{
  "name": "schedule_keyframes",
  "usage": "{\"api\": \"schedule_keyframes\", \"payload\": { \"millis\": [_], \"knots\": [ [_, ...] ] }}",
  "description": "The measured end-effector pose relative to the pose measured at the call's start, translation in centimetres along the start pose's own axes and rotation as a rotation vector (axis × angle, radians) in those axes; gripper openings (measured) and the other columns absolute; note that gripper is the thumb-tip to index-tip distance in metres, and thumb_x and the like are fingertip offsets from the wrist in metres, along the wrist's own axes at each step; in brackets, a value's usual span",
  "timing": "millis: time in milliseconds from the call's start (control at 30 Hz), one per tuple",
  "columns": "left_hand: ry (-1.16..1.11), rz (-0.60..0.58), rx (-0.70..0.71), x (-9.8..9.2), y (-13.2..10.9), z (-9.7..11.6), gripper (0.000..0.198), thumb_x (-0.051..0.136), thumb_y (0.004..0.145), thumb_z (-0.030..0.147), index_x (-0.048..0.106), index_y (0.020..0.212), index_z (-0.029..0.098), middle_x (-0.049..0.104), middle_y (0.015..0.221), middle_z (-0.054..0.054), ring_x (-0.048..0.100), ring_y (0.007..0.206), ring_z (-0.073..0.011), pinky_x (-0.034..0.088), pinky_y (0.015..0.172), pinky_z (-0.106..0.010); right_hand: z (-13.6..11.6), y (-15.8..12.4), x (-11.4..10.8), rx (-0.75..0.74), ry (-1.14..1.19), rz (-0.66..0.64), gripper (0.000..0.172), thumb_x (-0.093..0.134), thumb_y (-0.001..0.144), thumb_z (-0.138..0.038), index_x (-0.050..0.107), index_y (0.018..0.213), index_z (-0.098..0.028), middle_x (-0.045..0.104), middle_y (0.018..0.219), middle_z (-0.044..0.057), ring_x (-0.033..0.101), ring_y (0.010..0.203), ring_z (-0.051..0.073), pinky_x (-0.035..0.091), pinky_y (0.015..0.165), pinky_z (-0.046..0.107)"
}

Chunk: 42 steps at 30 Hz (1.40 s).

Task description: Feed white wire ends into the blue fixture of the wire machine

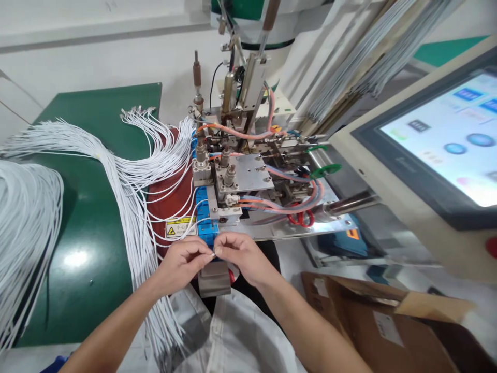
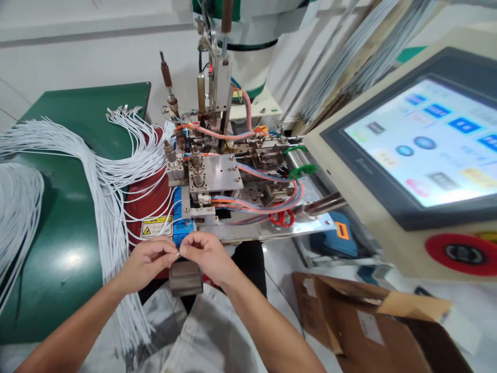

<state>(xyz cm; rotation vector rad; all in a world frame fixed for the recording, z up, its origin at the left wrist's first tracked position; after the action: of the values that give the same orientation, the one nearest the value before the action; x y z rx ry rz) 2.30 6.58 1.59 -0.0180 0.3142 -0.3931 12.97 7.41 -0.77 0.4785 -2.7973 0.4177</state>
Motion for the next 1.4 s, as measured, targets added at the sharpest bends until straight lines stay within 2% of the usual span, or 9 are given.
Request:
{"api": "schedule_keyframes", "payload": {
  "millis": [133,300,400,500,667,933,1033,1233,1400],
  "knots": [
    [0.155,-0.04,0.01,0.1,0.1,0.1,0.014,0.055,0.076,0.017,0.064,0.065,0.017,0.056,0.063,-0.001,0.051,0.06,-0.0117,0.039,0.058,-0.021,-1.0,0.0,-0.5,-0.135,-0.329,0.054,0.013,0.061,0.068,-0.023,0.057,0.057,-0.017,0.05,0.059,-0.002,0.045,0.057,0.011,0.036,0.058,0.025],
    [0.126,0.185,-0.063,-0.5,-0.1,-1.2,0.013,0.056,0.077,0.022,0.064,0.068,0.017,0.059,0.067,-0.002,0.055,0.064,-0.0132,0.043,0.063,-0.023,0.5,-0.8,-1.2,-0.188,-0.269,0.312,0.015,0.056,0.075,-0.025,0.057,0.063,-0.017,0.052,0.058,-0.001,0.046,0.053,0.012,0.038,0.052,0.024],
    [0.122,0.276,-0.078,-0.6,-0.4,-1.4,0.013,0.055,0.078,0.023,0.064,0.071,0.016,0.06,0.07,-0.002,0.056,0.066,-0.0134,0.045,0.064,-0.024,-1.0,-2.2,-0.9,-0.46,-0.481,0.469,0.012,0.056,0.077,-0.02,0.059,0.066,-0.018,0.058,0.066,0.003,0.052,0.064,0.015,0.043,0.061,0.029],
    [0.22,0.327,-0.022,-0.9,-0.7,-0.6,0.013,0.054,0.077,0.019,0.064,0.07,0.017,0.061,0.069,-0.001,0.057,0.066,-0.013,0.045,0.065,-0.024,-2.4,-3.1,0.2,-0.675,-0.724,0.471,0.009,0.056,0.077,-0.016,0.062,0.072,-0.018,0.061,0.071,0.005,0.055,0.071,0.017,0.044,0.067,0.032],
    [0.356,0.365,0.078,-0.8,-1.0,0.6,0.014,0.053,0.077,0.013,0.065,0.073,0.017,0.061,0.07,-0.001,0.057,0.066,-0.0121,0.046,0.063,-0.022,-2.4,-2.0,-0.2,-0.54,-0.726,0.373,0.01,0.057,0.076,-0.02,0.06,0.067,-0.019,0.059,0.066,0.002,0.055,0.064,0.015,0.046,0.063,0.029],
    [0.373,0.386,0.048,-0.4,-1.0,0.0,0.011,0.054,0.077,0.014,0.064,0.072,0.017,0.06,0.067,-0.001,0.055,0.063,-0.0115,0.045,0.059,-0.022,-1.5,-1.8,-0.6,-0.431,-0.616,0.433,0.014,0.052,0.077,-0.017,0.056,0.063,-0.018,0.057,0.064,0.001,0.054,0.062,0.014,0.045,0.059,0.026],
    [0.351,0.38,0.029,-0.5,-0.9,-0.2,0.011,0.054,0.078,0.016,0.064,0.073,0.017,0.06,0.065,0.0,0.055,0.063,-0.0116,0.044,0.061,-0.022,-1.2,-2.1,-0.8,-0.468,-0.637,0.488,0.014,0.051,0.078,-0.017,0.058,0.067,-0.018,0.058,0.065,0.002,0.055,0.063,0.014,0.045,0.06,0.026],
    [0.31,0.339,0.008,-0.3,-0.8,-0.4,0.012,0.053,0.08,0.017,0.064,0.075,0.017,0.06,0.068,0.0,0.055,0.065,-0.012,0.045,0.064,-0.023,-1.9,-3.1,-0.2,-0.672,-0.931,0.531,0.011,0.054,0.077,-0.018,0.064,0.075,-0.019,0.064,0.072,0.006,0.058,0.07,0.018,0.045,0.069,0.033],
    [0.32,0.249,0.014,-0.3,-0.4,-1.0,0.014,0.053,0.082,0.021,0.067,0.084,0.019,0.065,0.079,-0.002,0.06,0.075,-0.0142,0.047,0.072,-0.025,-1.2,-2.5,-1.5,-0.532,-0.699,0.515,0.014,0.052,0.076,-0.018,0.058,0.063,-0.019,0.059,0.062,0.002,0.056,0.062,0.015,0.046,0.062,0.028]
  ]
}}
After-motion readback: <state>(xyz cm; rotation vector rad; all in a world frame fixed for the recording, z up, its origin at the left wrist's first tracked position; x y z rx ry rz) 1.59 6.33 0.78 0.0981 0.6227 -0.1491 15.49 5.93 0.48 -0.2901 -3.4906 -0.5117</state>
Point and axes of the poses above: each hand's wrist, its own y-axis towards the middle knuckle, its own x-axis out of the palm, z = x × y, the point moved 8 cm from there along y, towards the middle knuckle
